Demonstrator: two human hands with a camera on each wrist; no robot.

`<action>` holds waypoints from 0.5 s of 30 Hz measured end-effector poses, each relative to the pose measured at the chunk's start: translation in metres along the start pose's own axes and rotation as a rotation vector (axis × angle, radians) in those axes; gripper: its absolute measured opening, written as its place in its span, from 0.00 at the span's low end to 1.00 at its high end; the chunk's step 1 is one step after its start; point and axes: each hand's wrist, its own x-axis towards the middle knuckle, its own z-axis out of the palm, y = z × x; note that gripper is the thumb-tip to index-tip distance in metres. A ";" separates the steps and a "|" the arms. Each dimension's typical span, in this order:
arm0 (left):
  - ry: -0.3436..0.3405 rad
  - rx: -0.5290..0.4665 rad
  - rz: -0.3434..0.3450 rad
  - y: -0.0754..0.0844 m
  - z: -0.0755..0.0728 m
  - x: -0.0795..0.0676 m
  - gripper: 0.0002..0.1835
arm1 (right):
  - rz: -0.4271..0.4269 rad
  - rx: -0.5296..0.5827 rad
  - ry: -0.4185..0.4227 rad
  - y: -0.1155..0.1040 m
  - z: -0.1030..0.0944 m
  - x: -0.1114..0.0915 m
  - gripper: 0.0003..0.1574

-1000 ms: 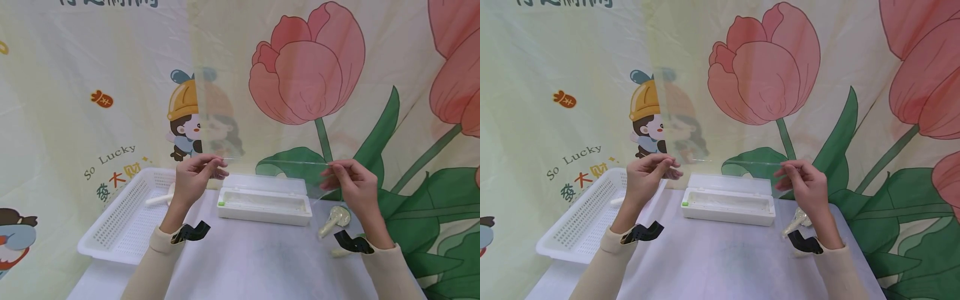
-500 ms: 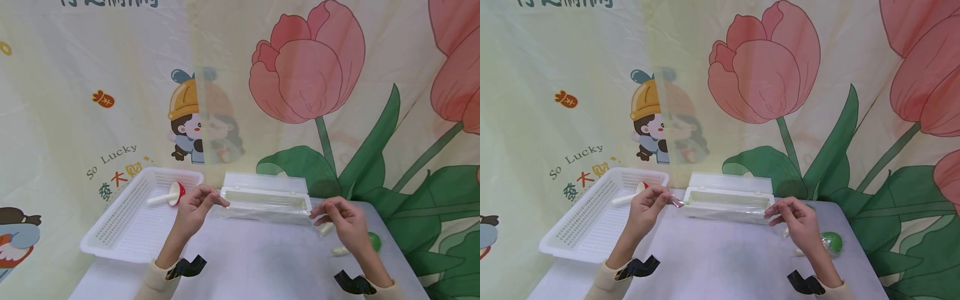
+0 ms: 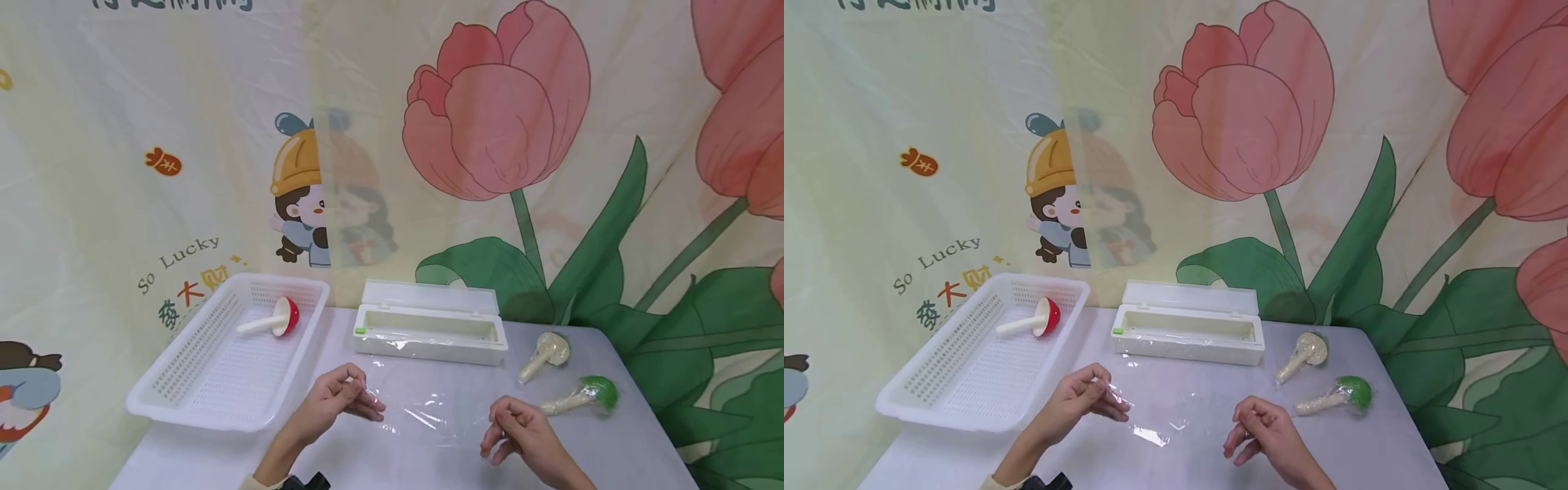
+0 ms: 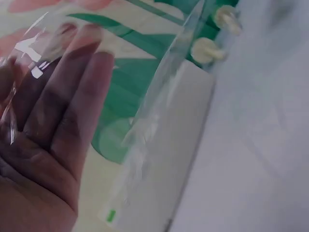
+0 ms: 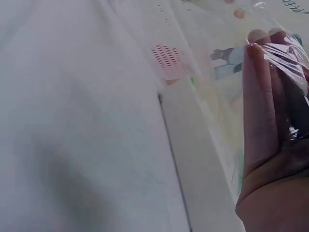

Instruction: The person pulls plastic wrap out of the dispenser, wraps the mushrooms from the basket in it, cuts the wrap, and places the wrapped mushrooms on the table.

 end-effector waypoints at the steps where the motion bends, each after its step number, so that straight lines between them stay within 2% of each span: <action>1: -0.019 -0.013 -0.039 -0.004 0.000 -0.005 0.12 | 0.049 0.022 -0.029 0.006 0.000 -0.002 0.17; 5: -0.093 -0.044 -0.161 -0.017 -0.003 -0.023 0.14 | 0.178 0.073 -0.121 0.023 0.000 -0.011 0.15; 7: -0.134 -0.072 -0.189 -0.021 -0.005 -0.030 0.14 | 0.212 0.089 -0.143 0.030 -0.001 -0.015 0.15; 9: -0.172 -0.085 -0.220 -0.024 -0.005 -0.035 0.15 | 0.218 0.098 -0.158 0.035 -0.003 -0.017 0.15; 11: -0.203 -0.089 -0.272 -0.027 -0.005 -0.040 0.16 | 0.190 0.093 -0.179 0.041 -0.005 -0.019 0.15; 15: -0.259 -0.057 -0.344 -0.036 -0.006 -0.047 0.15 | 0.177 0.116 -0.217 0.056 -0.008 -0.022 0.17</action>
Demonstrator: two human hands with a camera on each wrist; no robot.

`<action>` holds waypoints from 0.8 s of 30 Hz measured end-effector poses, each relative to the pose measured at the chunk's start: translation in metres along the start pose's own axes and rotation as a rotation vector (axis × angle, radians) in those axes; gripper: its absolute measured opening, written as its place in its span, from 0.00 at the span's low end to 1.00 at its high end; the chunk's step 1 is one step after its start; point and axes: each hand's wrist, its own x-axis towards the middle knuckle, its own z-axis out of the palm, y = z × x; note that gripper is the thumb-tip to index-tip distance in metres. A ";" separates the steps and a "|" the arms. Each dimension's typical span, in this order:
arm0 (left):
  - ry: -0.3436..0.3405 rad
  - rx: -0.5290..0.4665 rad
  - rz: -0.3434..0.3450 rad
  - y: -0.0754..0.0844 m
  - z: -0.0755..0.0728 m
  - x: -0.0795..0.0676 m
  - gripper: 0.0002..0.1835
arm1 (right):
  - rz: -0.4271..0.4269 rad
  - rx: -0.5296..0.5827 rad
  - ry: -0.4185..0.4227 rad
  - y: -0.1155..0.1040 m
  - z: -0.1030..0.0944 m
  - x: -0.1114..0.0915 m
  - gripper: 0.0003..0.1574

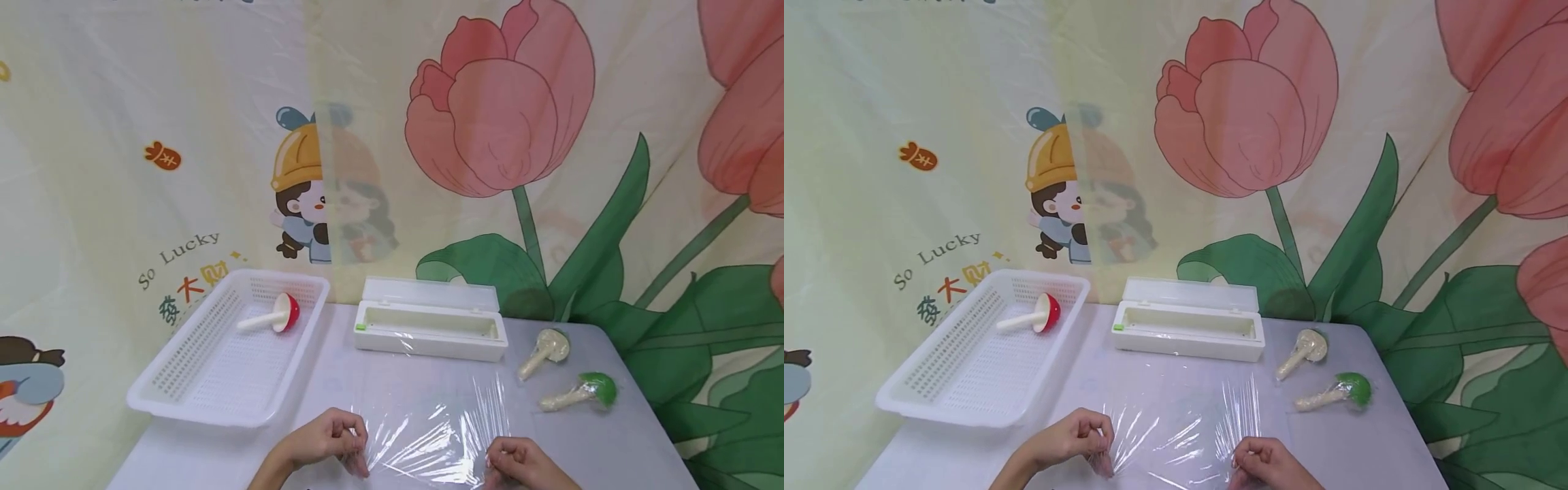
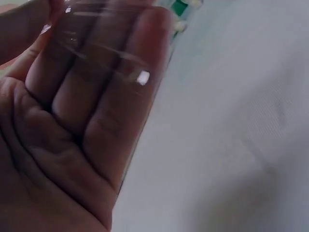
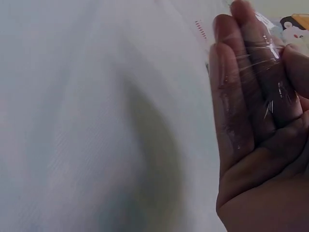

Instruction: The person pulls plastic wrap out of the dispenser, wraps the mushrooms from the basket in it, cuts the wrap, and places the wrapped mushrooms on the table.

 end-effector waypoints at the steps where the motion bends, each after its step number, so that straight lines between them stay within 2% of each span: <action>1: -0.004 0.018 -0.017 -0.003 0.000 0.000 0.15 | 0.014 0.004 -0.004 0.004 -0.001 0.000 0.16; 5: -0.011 0.100 -0.052 -0.014 0.001 0.000 0.12 | 0.098 -0.015 0.001 0.016 -0.002 0.002 0.18; 9: 0.001 0.142 -0.125 -0.022 0.003 -0.001 0.12 | 0.108 -0.076 -0.016 0.023 -0.003 0.003 0.23; 12: 0.009 0.146 -0.166 -0.025 0.004 -0.002 0.12 | 0.098 -0.085 -0.038 0.023 -0.004 0.004 0.23; 18: 0.016 0.167 -0.227 -0.022 0.005 -0.002 0.13 | 0.112 -0.067 -0.065 0.023 -0.008 0.006 0.19; 24: 0.019 0.278 -0.263 -0.016 0.010 0.001 0.10 | 0.135 -0.096 -0.069 0.024 -0.011 0.006 0.23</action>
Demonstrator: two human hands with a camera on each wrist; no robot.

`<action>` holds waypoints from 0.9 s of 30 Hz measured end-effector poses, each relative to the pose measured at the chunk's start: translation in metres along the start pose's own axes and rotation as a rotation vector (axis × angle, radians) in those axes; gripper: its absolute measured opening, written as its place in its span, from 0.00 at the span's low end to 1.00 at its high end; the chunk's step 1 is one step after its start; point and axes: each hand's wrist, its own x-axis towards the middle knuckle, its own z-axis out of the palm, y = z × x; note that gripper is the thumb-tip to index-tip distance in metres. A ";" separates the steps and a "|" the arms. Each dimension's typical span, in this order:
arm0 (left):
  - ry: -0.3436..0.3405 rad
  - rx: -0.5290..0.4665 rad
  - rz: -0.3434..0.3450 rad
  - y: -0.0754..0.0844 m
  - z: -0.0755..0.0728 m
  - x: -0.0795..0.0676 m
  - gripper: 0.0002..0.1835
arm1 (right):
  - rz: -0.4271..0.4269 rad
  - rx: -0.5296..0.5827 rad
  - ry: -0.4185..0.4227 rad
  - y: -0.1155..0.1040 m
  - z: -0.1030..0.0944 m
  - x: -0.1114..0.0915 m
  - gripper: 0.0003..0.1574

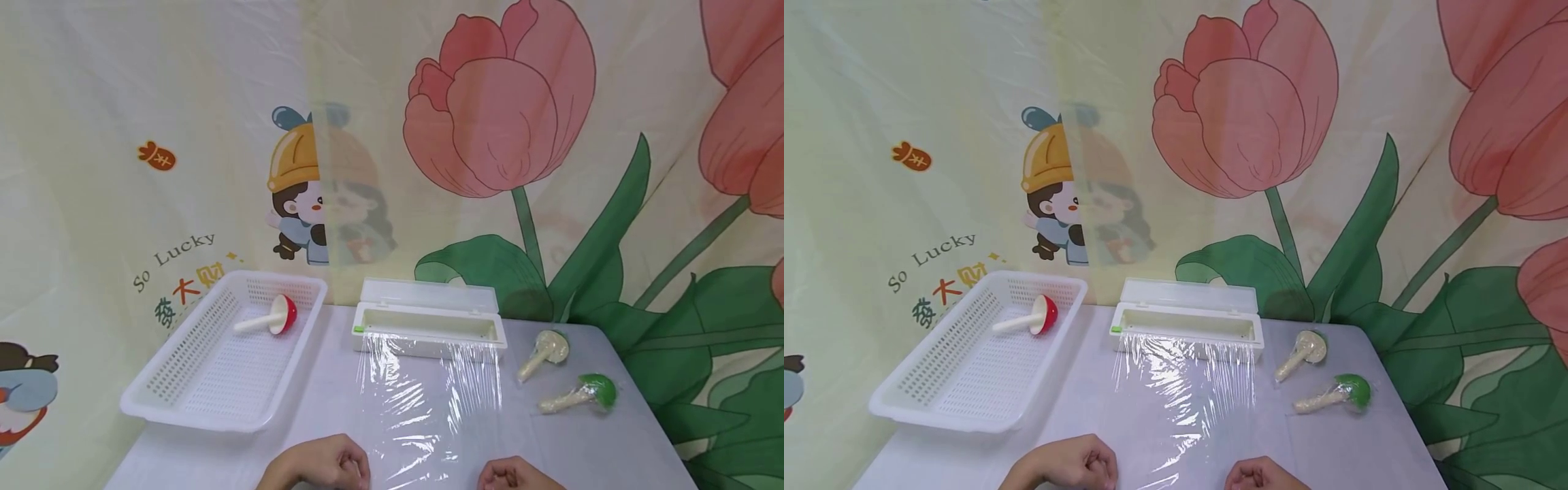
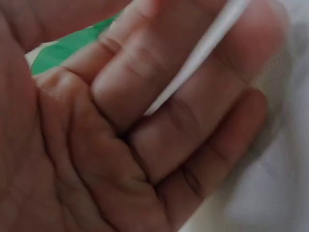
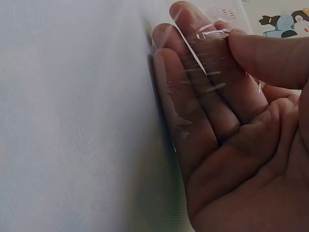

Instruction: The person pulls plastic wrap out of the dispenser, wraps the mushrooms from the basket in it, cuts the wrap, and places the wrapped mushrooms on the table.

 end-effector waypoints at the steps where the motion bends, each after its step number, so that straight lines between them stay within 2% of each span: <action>1: 0.004 0.027 -0.003 0.001 0.001 0.000 0.09 | 0.009 0.003 -0.002 0.000 0.000 0.000 0.22; 5: 0.015 0.115 -0.033 0.005 0.003 -0.001 0.09 | 0.025 -0.007 -0.020 0.000 0.003 0.000 0.17; 9: 0.005 0.134 -0.064 0.010 0.004 -0.003 0.08 | 0.032 -0.034 -0.027 -0.004 0.006 -0.002 0.15; 12: 0.020 0.123 -0.044 0.014 0.001 -0.002 0.07 | 0.046 -0.025 -0.006 -0.014 0.006 -0.004 0.16; 15: 0.081 0.139 0.022 0.018 -0.004 0.002 0.04 | 0.035 -0.026 0.060 -0.028 0.003 -0.006 0.20; 18: 0.165 0.191 0.110 0.022 -0.012 0.009 0.03 | -0.004 -0.140 0.248 -0.044 0.000 -0.004 0.22; 21: 0.273 0.287 0.167 0.026 -0.019 0.017 0.02 | -0.079 -0.386 0.524 -0.054 -0.004 0.004 0.17; 24: 0.356 0.359 0.166 0.029 -0.024 0.028 0.03 | -0.117 -0.574 0.778 -0.059 -0.008 0.016 0.11; 27: 0.420 0.424 0.150 0.028 -0.029 0.042 0.05 | -0.166 -0.645 0.918 -0.058 -0.015 0.031 0.12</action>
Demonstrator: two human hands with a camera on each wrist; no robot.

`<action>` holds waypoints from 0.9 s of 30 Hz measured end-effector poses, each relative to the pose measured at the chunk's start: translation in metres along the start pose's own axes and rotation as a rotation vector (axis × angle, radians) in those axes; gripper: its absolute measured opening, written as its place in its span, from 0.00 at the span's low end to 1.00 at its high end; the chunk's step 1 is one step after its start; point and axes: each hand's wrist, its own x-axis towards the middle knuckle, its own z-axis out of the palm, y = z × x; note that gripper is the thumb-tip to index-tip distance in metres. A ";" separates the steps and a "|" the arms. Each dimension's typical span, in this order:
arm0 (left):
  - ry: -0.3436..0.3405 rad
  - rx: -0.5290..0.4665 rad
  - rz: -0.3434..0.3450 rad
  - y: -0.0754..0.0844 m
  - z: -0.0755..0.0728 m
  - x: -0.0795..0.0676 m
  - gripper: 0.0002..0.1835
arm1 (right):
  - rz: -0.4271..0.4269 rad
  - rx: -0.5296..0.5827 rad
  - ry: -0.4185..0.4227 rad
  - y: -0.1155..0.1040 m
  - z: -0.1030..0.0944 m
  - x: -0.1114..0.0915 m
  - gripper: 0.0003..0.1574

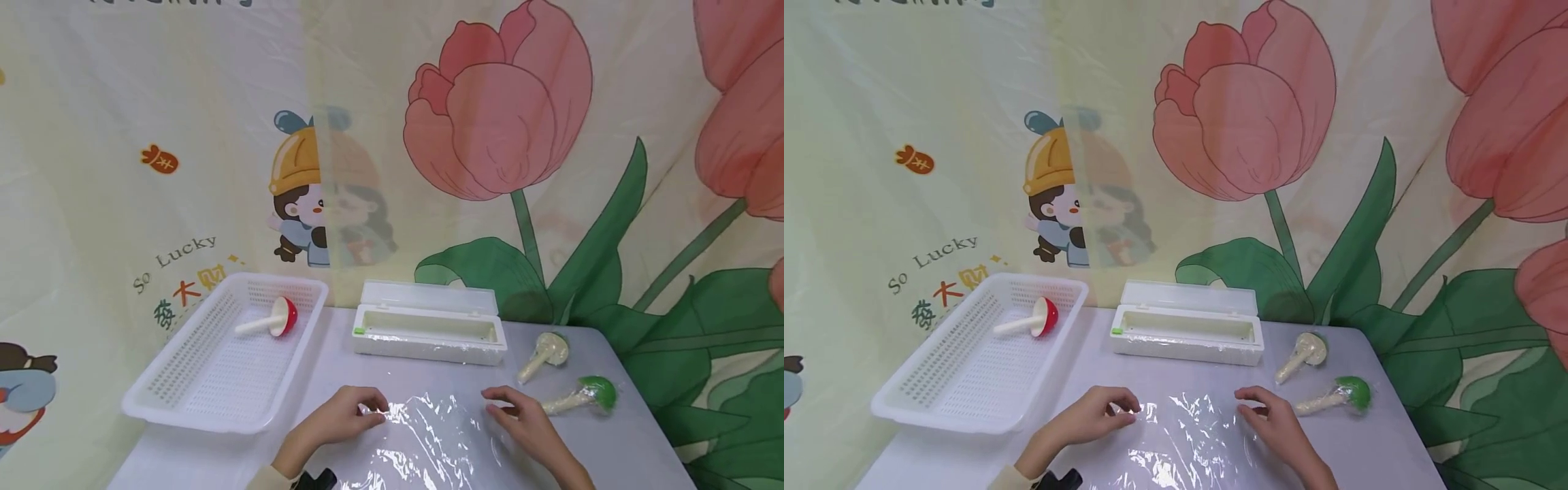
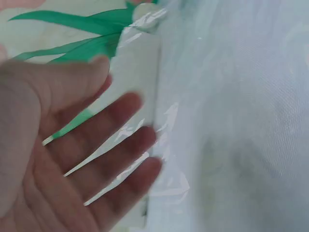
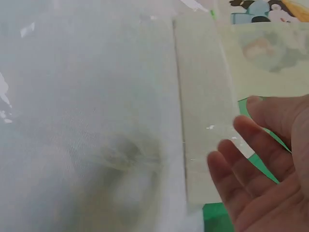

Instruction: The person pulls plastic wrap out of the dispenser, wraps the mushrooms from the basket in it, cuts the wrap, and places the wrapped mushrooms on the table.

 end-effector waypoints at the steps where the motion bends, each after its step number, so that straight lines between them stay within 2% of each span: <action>1: 0.010 0.026 -0.007 -0.002 0.001 0.004 0.06 | -0.025 -0.014 0.030 0.002 0.004 0.004 0.13; 5: 0.029 0.119 0.003 -0.011 0.005 0.018 0.09 | -0.117 -0.058 0.073 0.015 0.015 0.018 0.19; 10: 0.049 0.261 0.009 -0.021 0.012 0.030 0.12 | -0.121 -0.196 0.085 0.026 0.021 0.025 0.23; 16: 0.049 0.414 -0.074 -0.024 0.017 0.033 0.20 | -0.147 -0.266 0.073 0.035 0.023 0.028 0.25; 22: 0.012 0.468 -0.169 -0.024 0.016 0.028 0.27 | -0.136 -0.284 -0.004 0.037 0.020 0.023 0.29; 27: -0.018 0.463 -0.205 -0.024 0.016 0.026 0.27 | -0.100 -0.325 -0.073 0.039 0.018 0.018 0.32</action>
